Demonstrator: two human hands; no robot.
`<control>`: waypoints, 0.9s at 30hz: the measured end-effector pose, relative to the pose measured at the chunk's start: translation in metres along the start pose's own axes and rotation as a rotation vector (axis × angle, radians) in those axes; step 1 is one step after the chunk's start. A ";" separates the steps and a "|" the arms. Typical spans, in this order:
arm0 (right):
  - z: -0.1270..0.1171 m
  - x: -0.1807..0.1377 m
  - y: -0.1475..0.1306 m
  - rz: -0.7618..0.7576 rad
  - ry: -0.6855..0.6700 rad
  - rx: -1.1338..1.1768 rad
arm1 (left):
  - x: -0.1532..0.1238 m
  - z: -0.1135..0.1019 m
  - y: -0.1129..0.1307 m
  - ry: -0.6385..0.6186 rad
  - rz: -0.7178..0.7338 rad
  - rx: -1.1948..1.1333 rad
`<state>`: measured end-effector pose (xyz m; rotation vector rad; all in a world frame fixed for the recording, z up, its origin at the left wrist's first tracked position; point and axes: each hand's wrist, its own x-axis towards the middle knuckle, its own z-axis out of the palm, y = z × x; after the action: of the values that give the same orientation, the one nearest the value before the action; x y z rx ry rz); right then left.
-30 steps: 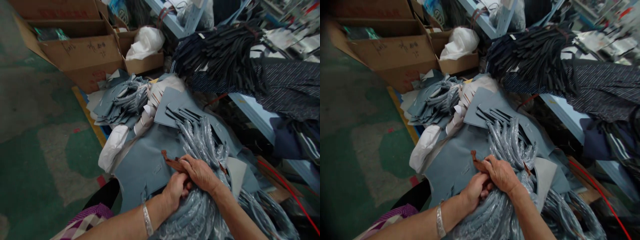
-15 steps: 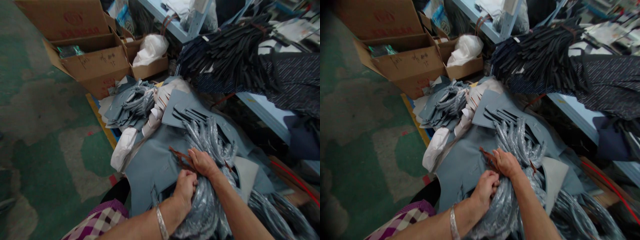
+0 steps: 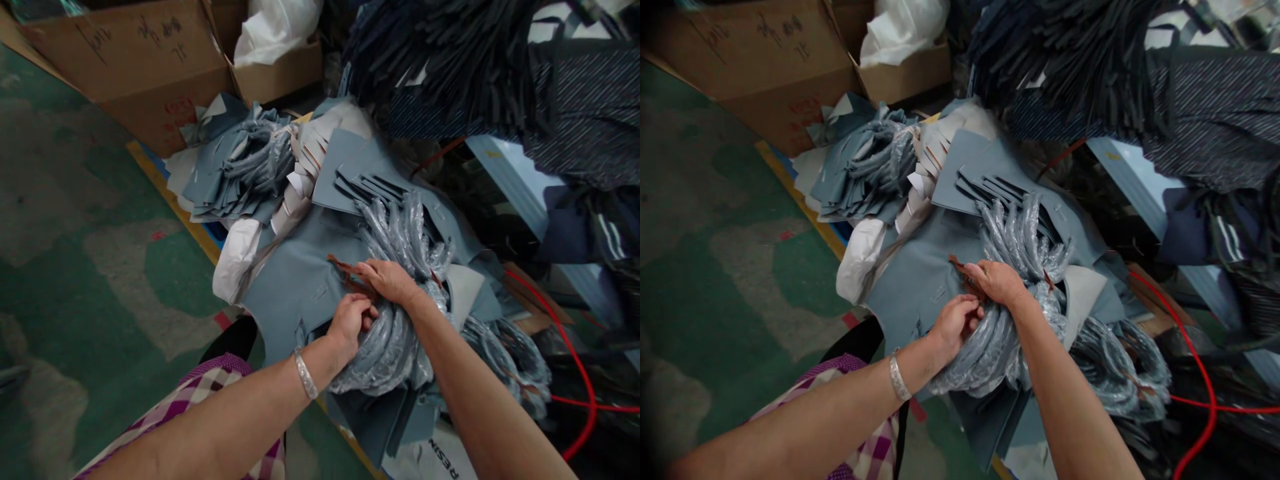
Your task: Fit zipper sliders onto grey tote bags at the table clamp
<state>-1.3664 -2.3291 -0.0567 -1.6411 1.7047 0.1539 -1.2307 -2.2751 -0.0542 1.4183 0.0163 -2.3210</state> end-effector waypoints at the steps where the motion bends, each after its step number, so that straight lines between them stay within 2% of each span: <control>1: 0.000 -0.004 0.001 0.017 -0.008 0.075 | 0.002 -0.003 -0.001 -0.006 0.005 0.000; 4: -0.001 -0.014 0.003 0.093 0.034 0.343 | 0.005 -0.006 -0.002 -0.011 0.044 -0.002; 8: -0.003 -0.023 0.003 0.194 0.252 0.741 | 0.008 -0.005 -0.002 -0.022 0.054 -0.008; 12: -0.007 -0.028 0.000 0.269 0.425 1.097 | 0.017 -0.006 -0.001 -0.074 -0.039 0.014; 16: -0.015 -0.035 -0.006 0.288 0.519 1.323 | 0.028 -0.004 0.000 -0.176 -0.119 0.009; 20: -0.012 -0.044 -0.027 0.274 0.616 1.384 | 0.029 -0.002 0.001 -0.194 -0.025 0.052; 23: 0.006 -0.049 -0.056 0.252 0.706 1.334 | 0.029 -0.007 0.010 -0.145 0.070 0.145; 27: 0.038 -0.058 -0.089 0.231 0.827 0.967 | 0.035 -0.001 0.018 -0.122 0.188 0.239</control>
<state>-1.2767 -2.2761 -0.0146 -0.7707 2.0253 -1.2021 -1.2372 -2.3036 -0.0807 1.3189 -0.4247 -2.3048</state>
